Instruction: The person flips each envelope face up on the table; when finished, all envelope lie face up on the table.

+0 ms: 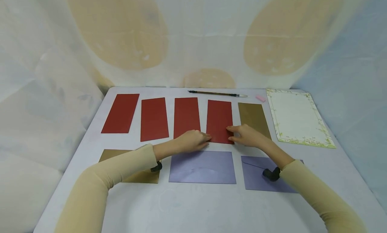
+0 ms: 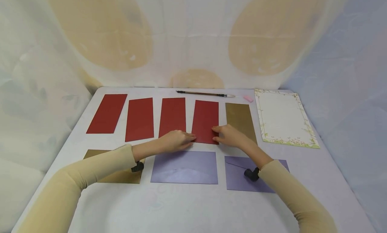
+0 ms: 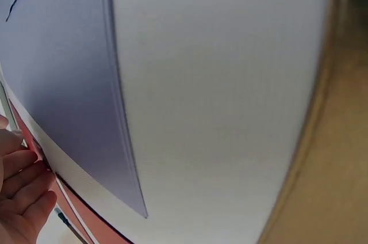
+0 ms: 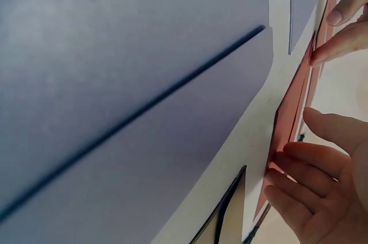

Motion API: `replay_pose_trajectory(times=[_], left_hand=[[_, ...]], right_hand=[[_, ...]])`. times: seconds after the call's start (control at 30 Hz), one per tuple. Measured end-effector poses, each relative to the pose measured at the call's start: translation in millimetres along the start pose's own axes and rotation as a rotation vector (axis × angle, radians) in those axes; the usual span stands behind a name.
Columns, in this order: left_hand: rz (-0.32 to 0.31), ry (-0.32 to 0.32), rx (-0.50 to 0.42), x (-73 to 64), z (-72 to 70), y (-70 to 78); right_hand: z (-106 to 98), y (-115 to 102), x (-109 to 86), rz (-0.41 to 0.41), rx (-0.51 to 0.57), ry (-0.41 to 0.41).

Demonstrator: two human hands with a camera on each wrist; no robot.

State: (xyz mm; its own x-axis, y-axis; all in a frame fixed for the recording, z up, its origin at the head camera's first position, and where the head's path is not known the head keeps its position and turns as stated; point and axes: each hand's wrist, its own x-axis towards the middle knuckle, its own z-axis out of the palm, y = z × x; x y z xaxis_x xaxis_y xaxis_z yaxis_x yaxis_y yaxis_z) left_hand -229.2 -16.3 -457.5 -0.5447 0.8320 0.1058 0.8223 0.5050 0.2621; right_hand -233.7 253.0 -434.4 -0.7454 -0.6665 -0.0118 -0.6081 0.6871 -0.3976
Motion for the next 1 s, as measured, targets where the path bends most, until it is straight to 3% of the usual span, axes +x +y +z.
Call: replay_pose_trajectory(times=[0.33, 0.57, 0.8, 1.0], left_hand=[[0.017, 0.027, -0.013, -1.9, 1.7, -2.7], [0.049, 0.065, 0.012, -21.3, 0.3, -9.0], [-0.015, 0.100, 0.023, -49.4, -9.9, -23.3], [-0.121, 0.162, -0.011, -69.9, -22.7, -30.6]], right_hand=[[-2.5, 2.4, 2.2, 0.019, 0.013, -0.001], [-10.9, 0.0, 3.4, 0.076, 0.118, -0.015], [-23.9, -6.2, 18.9, 0.046, 0.167, 0.025], [-30.3, -13.2, 41.9, 0.099, 0.247, 0.018]])
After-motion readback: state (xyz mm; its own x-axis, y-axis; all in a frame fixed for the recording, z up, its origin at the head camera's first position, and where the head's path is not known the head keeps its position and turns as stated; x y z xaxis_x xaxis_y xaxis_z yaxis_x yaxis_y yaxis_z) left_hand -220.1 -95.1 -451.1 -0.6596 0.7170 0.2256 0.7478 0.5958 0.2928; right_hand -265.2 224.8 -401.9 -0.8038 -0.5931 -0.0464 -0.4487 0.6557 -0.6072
